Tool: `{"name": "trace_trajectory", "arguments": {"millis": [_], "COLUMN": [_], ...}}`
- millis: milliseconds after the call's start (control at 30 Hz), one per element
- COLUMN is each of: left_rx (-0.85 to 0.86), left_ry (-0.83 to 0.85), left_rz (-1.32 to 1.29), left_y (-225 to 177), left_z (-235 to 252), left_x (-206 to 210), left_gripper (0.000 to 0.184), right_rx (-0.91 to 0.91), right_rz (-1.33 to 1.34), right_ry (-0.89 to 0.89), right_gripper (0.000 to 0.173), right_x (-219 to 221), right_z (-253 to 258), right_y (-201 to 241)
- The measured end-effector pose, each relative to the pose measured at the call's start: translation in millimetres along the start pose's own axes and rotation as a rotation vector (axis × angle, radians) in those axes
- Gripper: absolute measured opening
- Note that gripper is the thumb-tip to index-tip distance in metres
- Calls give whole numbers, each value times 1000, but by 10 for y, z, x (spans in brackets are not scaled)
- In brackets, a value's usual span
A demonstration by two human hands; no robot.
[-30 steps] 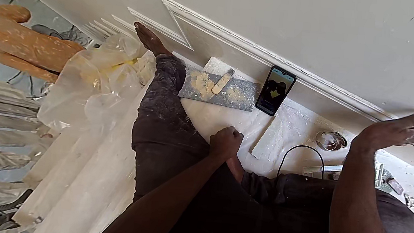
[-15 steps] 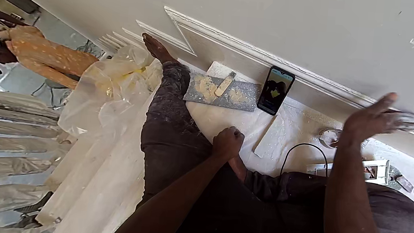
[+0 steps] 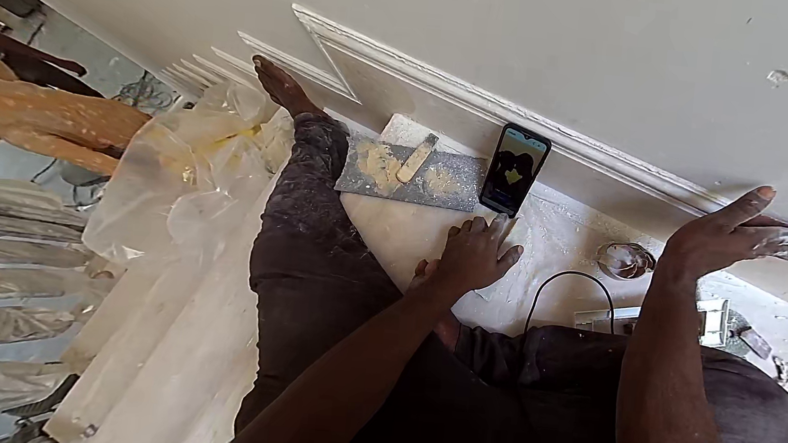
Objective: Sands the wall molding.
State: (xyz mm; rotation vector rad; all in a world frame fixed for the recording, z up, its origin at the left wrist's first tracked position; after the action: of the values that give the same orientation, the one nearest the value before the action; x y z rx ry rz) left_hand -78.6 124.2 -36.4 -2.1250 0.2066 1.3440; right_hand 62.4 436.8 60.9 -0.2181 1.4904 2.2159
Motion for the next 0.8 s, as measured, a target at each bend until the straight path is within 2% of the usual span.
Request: {"name": "trace_trajectory", "arguments": {"millis": [300, 433, 533, 667, 800], "left_rx": [-57, -35, 18, 48, -75], "left_ry": [24, 21, 2, -120, -124], "left_rz": [102, 66, 26, 84, -25], "left_y": [-2, 8, 80, 393, 630], "left_z": [88, 35, -173, -619, -876], "left_x": [61, 26, -138, -401, -170], "left_gripper": [81, 81, 74, 55, 50], "right_rx": [8, 3, 22, 13, -42], "right_rz": [-63, -80, -96, -57, -84], "right_ry": [21, 23, 25, 49, 246], "right_gripper": [93, 92, 89, 90, 91], "right_x": [39, 39, 50, 115, 343], "right_z": [15, 9, 12, -172, -682], "right_y": [-27, -22, -28, 120, 350]}}
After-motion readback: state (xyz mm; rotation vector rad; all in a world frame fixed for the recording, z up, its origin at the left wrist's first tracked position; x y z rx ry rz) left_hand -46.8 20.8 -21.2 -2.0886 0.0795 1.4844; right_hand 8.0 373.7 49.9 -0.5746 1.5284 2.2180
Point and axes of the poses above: each hand's wrist, its own z-axis towards the middle knuckle, its own x-axis out of the palm, y = z × x, the point moved 9 cm from there along z, towards the middle knuckle, and after that the axes turned 6 degrees about -z, right-handed, at the moved point
